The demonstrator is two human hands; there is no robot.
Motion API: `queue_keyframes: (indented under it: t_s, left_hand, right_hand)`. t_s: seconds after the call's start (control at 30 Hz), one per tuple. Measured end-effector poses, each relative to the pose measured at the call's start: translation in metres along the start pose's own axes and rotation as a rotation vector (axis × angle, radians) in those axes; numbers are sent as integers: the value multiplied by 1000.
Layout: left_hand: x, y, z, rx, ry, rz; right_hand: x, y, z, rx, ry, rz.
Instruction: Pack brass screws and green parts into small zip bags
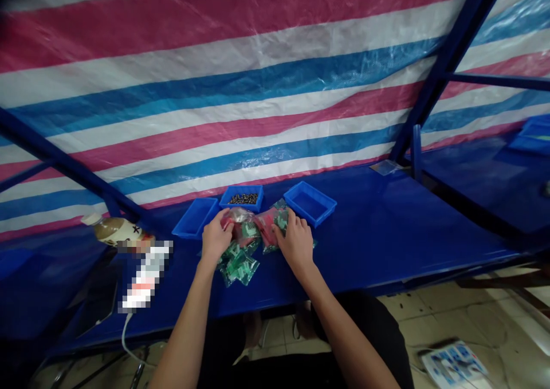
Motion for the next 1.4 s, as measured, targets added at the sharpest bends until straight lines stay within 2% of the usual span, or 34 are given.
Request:
queue_keyframes:
  t_s: [0.13,0.27,0.37,0.5,0.6,0.67,0.77,0.9,1.03,1.13,1.23,1.3,1.4]
  left_hand:
    - [8,-14,13,-193,-20,-44]
    - [12,-28,33,-494,-132,-206]
    - [9,-35,49,-695,-196,-279]
    - [-1,-50,60,-778,-239,-373]
    - [-8,-63,60,-824,-219,-459]
    - [-11,-69,59,-866,-205,-480]
    - [-14,-75,58,-914,-227,-497]
    - [-18,-78,60,-934,-254,-537]
    - [-22,-78,61,-982,-308,-539]
    - [-26,-80,59,-1041,-340,-564]
    - [-30,-85,56,-1083,-360,-618]
    - [-31,-87,54,-1107,-372,-630]
    - [-32,-87,51,-1130,-392,-580]
  right_hand:
    - [0,0,0,51,16,-44]
    - [-1,-2,0,58,36,-53]
    - [-1,-4,1,41,24,-54]
    - [-5,-12,8,20,-38,-103]
    - [-9,-20,25,98,-154,-124]
    - [-11,-23,41,225,-262,-64]
    - [-7,-18,73,358,-447,138]
    - [5,9,112,243,-590,350]
    - [12,35,139,83,-609,509]
    - [15,45,140,37,-570,589]
    - [16,53,130,47,-613,657]
    - [16,58,121,34,-662,649]
    - [17,65,114,19,-664,588]
Point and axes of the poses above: each hand's wrist, its own x-axis towards the middle knuckle, its own y-axis out of the palm, z = x × y, the point moved 3 cm from there along x, towards the middle knuckle, and after that the axes turned 7 degrees about -x, right-handed, at the moved point
